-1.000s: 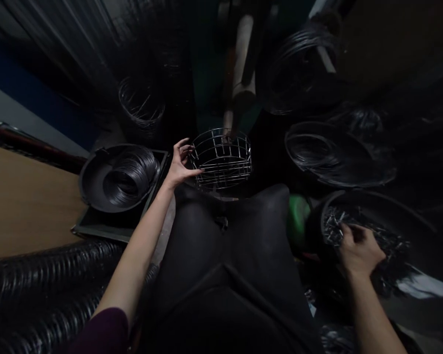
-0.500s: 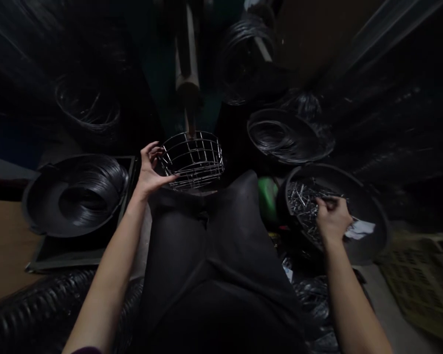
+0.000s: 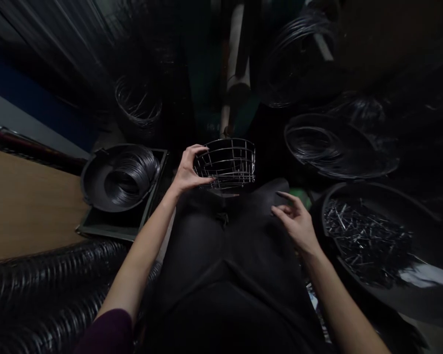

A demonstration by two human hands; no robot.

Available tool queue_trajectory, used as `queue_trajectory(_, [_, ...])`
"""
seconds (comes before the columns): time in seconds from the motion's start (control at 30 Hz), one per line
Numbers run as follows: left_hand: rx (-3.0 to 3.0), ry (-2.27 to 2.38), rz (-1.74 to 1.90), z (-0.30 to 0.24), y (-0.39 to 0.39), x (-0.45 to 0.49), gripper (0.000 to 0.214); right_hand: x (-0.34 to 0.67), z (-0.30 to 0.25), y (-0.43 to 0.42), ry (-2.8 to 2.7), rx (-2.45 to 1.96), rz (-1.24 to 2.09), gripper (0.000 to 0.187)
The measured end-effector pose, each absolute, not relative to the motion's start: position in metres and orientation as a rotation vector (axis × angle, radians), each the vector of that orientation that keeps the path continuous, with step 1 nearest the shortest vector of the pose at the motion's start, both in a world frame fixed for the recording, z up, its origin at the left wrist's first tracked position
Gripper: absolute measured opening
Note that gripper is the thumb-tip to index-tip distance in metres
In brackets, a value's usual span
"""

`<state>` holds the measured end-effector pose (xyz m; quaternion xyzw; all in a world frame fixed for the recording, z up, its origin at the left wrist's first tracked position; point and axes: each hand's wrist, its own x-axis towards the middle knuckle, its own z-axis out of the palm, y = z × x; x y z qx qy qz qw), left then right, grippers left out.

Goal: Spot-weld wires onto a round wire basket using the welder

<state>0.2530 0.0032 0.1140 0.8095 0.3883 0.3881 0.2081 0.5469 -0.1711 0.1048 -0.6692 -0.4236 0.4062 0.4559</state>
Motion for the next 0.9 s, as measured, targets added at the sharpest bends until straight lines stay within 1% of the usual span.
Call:
queue_trajectory(0.1, [2.401, 1.039, 0.906, 0.124, -0.005, 0.263, 0.073, 0.525, 0.155, -0.129, -1.405, -1.499, 1.304, 0.038])
queue_trajectory(0.13, [2.436, 1.026, 0.852, 0.127, -0.007, 0.267, 0.07, 0.518, 0.165, -0.114, -1.513, -1.477, 1.347, 0.034])
queue_trajectory(0.17, [2.463, 1.009, 0.813, 0.129, -0.009, 0.271, 0.068, 0.512, 0.171, -0.101, -1.611, -1.484, 1.324, 0.031])
queue_trajectory(0.23, [2.49, 0.98, 0.778, 0.132, -0.011, 0.277, 0.065, 0.502, 0.173, -0.082, -1.818, -1.573, 1.076, 0.026])
queue_trajectory(0.3, [2.496, 0.967, 0.786, 0.132, -0.012, 0.278, 0.065, 0.495, 0.169, -0.076, -2.063, -1.674, 0.67, 0.024])
queue_trajectory(0.37, [2.49, 0.976, 0.815, 0.132, -0.011, 0.276, 0.066, 0.491, 0.166, -0.077, -2.315, -1.704, 0.324, 0.031])
queue_trajectory(0.43, [2.473, 0.993, 0.845, 0.131, -0.011, 0.272, 0.067, 0.488, 0.165, -0.08, -2.519, -1.676, 0.128, 0.038])
queue_trajectory(0.57, [2.4, 1.03, 0.879, 0.13, -0.008, 0.266, 0.066, 0.489, 0.169, -0.073, -2.692, -1.566, -0.04, 0.036])
queue_trajectory(0.73, [2.367, 1.056, 0.883, 0.132, 0.006, 0.269, 0.066, 0.494, 0.177, -0.053, -2.682, -1.468, -0.124, 0.033])
queue_trajectory(0.9, [2.336, 1.095, 0.917, 0.136, 0.019, 0.274, 0.067, 0.495, 0.182, -0.041, -2.643, -1.498, -0.198, 0.032])
